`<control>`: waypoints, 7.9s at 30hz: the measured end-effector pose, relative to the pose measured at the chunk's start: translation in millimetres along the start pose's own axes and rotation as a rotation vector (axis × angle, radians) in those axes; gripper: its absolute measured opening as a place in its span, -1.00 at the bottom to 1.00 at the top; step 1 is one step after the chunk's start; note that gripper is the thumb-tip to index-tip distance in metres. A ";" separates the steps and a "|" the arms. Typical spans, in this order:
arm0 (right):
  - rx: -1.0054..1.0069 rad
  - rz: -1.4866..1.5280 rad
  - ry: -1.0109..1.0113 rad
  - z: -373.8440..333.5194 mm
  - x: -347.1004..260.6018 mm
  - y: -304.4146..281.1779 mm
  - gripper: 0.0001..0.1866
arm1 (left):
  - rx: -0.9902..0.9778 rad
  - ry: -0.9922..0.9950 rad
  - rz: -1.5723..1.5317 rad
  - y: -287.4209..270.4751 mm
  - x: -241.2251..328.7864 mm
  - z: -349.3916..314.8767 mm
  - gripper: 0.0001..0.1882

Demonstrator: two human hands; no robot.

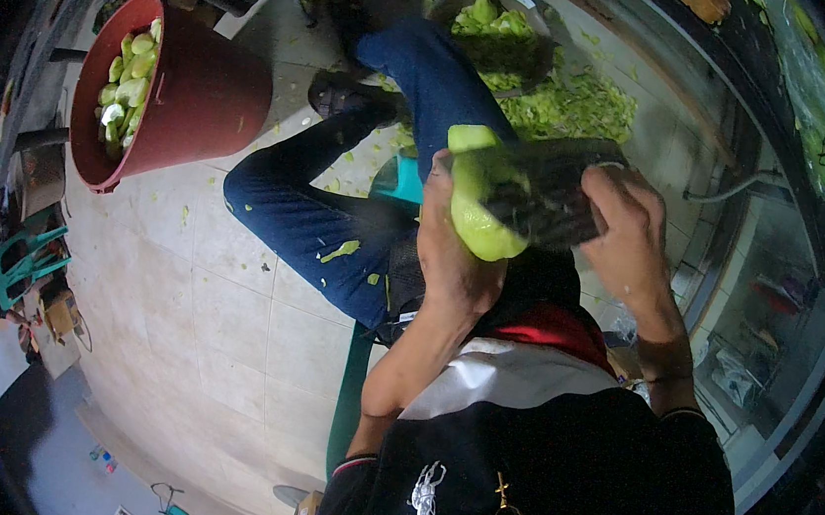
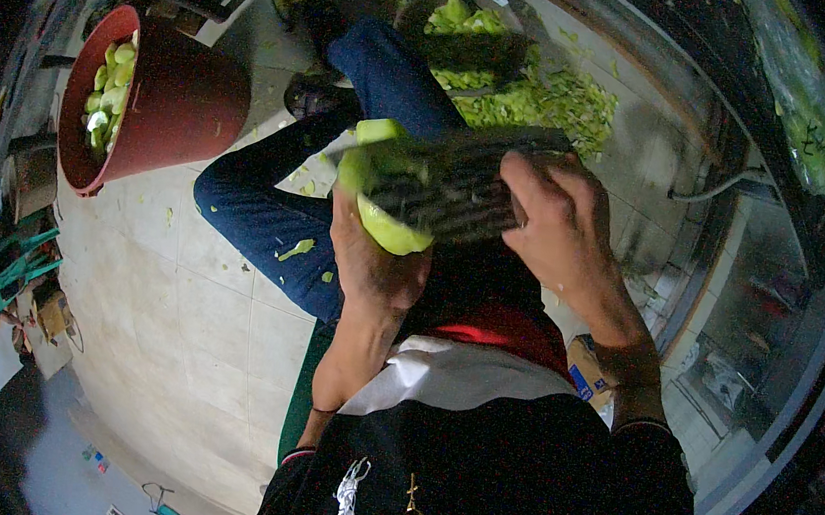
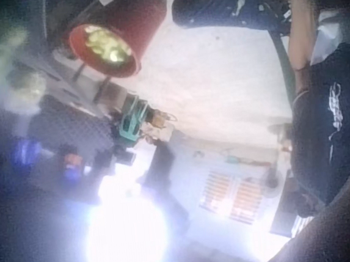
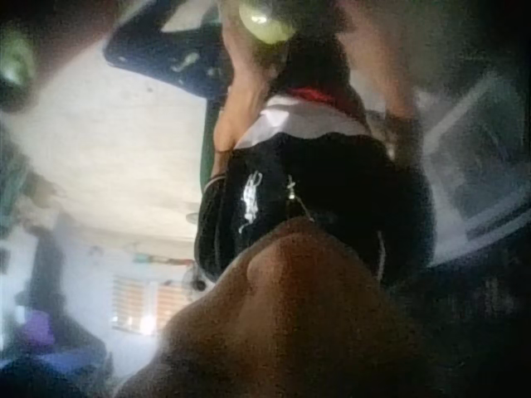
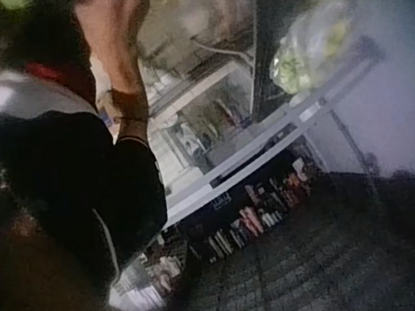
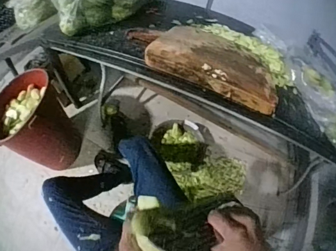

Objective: The person sits on the floor and uses a hand-held grater to shred green vegetables, occasionally using a large knife to trim or scrape the items.

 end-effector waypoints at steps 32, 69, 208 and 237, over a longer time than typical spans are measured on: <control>-0.053 0.018 -0.233 -10.4 -28.4 -19.7 -0.75 | -0.004 -0.091 -0.025 2.3 7.0 4.4 -0.43; -0.026 -0.190 -0.499 7.9 -49.4 -8.1 -0.84 | 0.027 -0.051 -0.203 -0.3 12.9 3.4 -0.50; -0.005 0.068 -0.063 5.8 -9.8 -33.0 -0.75 | -0.352 -0.005 -0.036 -8.3 -14.5 -3.4 -0.49; -0.103 0.075 -0.183 6.5 -37.2 -41.5 -0.74 | -0.307 0.143 0.001 -6.6 2.2 -17.8 -0.51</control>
Point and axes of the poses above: each hand's wrist, its own z-axis towards the middle knuckle, its own y-axis out of the palm, x = y × z, the point moved 5 cm from there along z, towards the middle knuckle, and after that the axes turned 4 degrees about x, right-handed, at the moved point
